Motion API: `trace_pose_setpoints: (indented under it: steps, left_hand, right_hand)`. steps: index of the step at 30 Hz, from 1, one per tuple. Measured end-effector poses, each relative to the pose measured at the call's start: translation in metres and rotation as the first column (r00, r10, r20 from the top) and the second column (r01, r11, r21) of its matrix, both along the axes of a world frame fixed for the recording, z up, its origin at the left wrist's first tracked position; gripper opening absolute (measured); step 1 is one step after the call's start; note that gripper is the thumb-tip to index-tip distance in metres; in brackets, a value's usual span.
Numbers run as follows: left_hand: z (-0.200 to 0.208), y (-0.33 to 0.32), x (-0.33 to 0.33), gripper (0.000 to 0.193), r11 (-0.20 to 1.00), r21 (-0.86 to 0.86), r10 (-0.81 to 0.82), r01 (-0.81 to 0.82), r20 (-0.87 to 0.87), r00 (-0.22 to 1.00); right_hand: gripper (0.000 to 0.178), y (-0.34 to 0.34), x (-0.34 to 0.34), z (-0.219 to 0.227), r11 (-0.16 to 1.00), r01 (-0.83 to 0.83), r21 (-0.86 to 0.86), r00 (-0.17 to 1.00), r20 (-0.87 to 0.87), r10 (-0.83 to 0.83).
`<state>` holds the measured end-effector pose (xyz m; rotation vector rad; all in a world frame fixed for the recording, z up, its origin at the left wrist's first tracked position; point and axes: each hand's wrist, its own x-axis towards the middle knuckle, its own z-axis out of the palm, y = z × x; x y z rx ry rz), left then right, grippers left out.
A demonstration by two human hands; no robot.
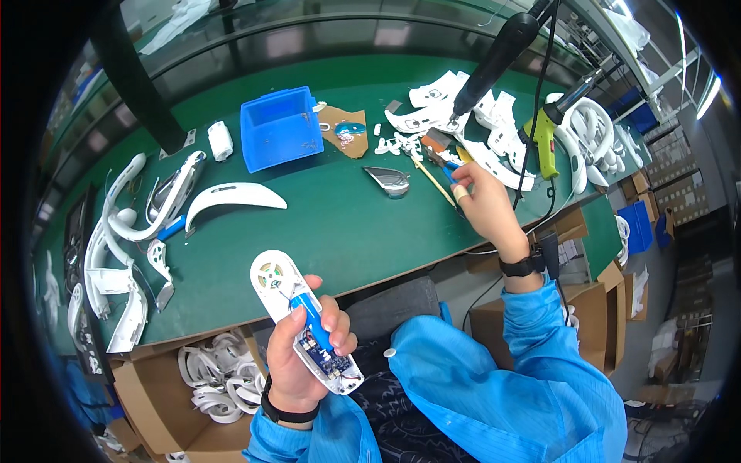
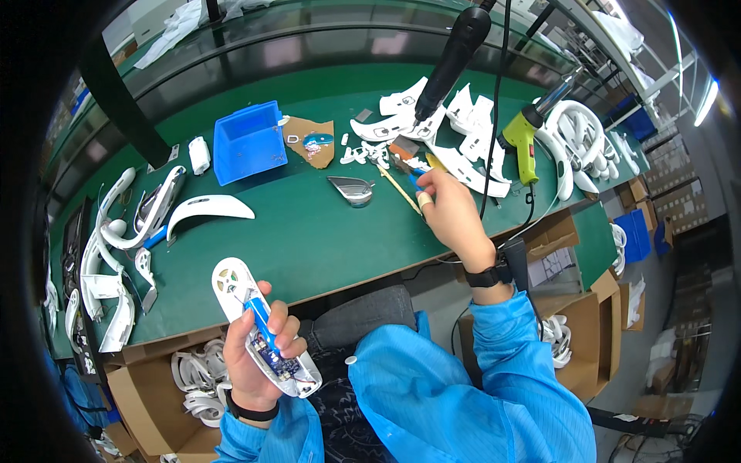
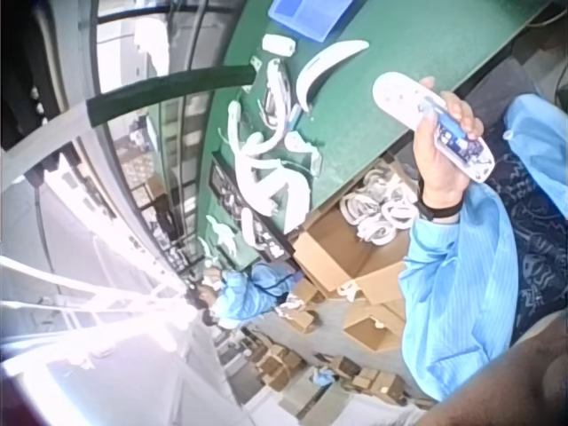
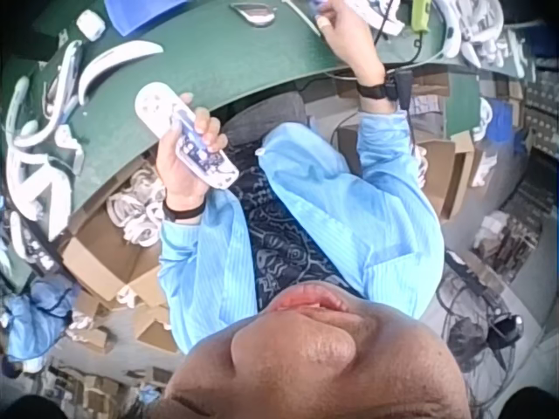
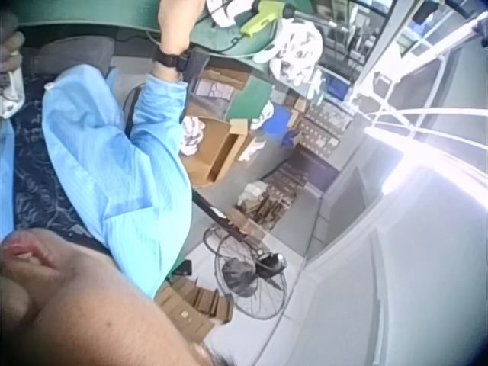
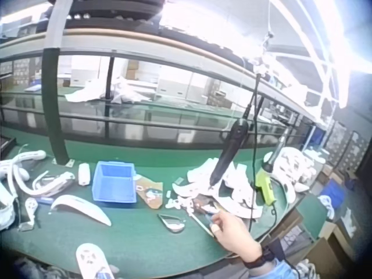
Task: Assembling a neck massager device by installing internal electronic components and securing parts with an electric screwdriver.
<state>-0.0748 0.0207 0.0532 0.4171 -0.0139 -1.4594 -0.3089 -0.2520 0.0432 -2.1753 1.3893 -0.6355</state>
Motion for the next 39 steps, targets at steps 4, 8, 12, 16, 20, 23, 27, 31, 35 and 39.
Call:
trace_pose_setpoints:
  steps: [4, 8, 12, 16, 20, 23, 27, 31, 35, 39]
  left_hand:
    - [0.001, -0.001, -0.001, 0.044, 1.0, 0.008, -0.006, 0.006, 0.019, 1.0]
    - [0.001, -0.001, -0.001, 0.045, 1.0, 0.017, -0.004, 0.003, 0.023, 1.0]
    - [0.002, -0.001, -0.002, 0.045, 1.0, 0.005, -0.009, 0.009, 0.041, 0.999]
    - [0.003, 0.0, -0.003, 0.045, 1.0, 0.022, 0.001, -0.002, 0.043, 0.999]
    - [0.003, 0.001, -0.002, 0.044, 1.0, 0.017, -0.004, 0.003, 0.053, 0.999]
    - [0.004, 0.002, -0.002, 0.044, 1.0, 0.016, 0.0, -0.001, 0.067, 0.998]
    - [0.007, -0.001, -0.003, 0.041, 1.0, 0.021, 0.009, -0.011, 0.065, 0.998]
    - [0.008, -0.001, -0.004, 0.041, 1.0, 0.021, 0.002, -0.004, 0.07, 0.998]
    - [0.009, -0.003, -0.005, 0.041, 0.999, 0.033, -0.002, 0.0, 0.073, 0.997]
    - [0.007, -0.003, -0.006, 0.041, 0.999, 0.042, 0.0, -0.003, 0.081, 0.997]
  right_hand:
    - [0.017, 0.008, 0.007, -0.012, 0.963, -0.056, -0.264, 0.992, -0.123, 0.024]
    - [0.021, 0.014, 0.018, -0.015, 0.883, -0.137, -0.45, 0.966, -0.257, 0.018]
    - [0.02, 0.017, 0.022, -0.015, 0.85, -0.205, -0.486, 0.936, -0.35, 0.026]
    - [0.025, 0.021, 0.026, -0.014, 0.888, -0.174, -0.426, 0.924, -0.382, -0.002]
    - [0.028, 0.018, 0.025, -0.018, 0.885, -0.179, -0.429, 0.944, -0.329, 0.031]
    - [0.032, 0.022, 0.021, -0.016, 0.865, -0.202, -0.459, 0.959, -0.273, 0.079]
    - [0.033, 0.025, 0.02, -0.012, 0.943, -0.12, -0.309, 0.978, -0.198, 0.059]
    - [0.028, 0.024, 0.021, -0.013, 0.959, -0.051, -0.278, 0.995, -0.095, 0.026]
    - [0.024, 0.022, 0.025, -0.012, 0.961, 0.009, -0.277, 1.0, -0.005, -0.011]
    - [0.02, 0.014, 0.039, -0.006, 0.995, -0.094, 0.012, 0.969, 0.233, 0.089]
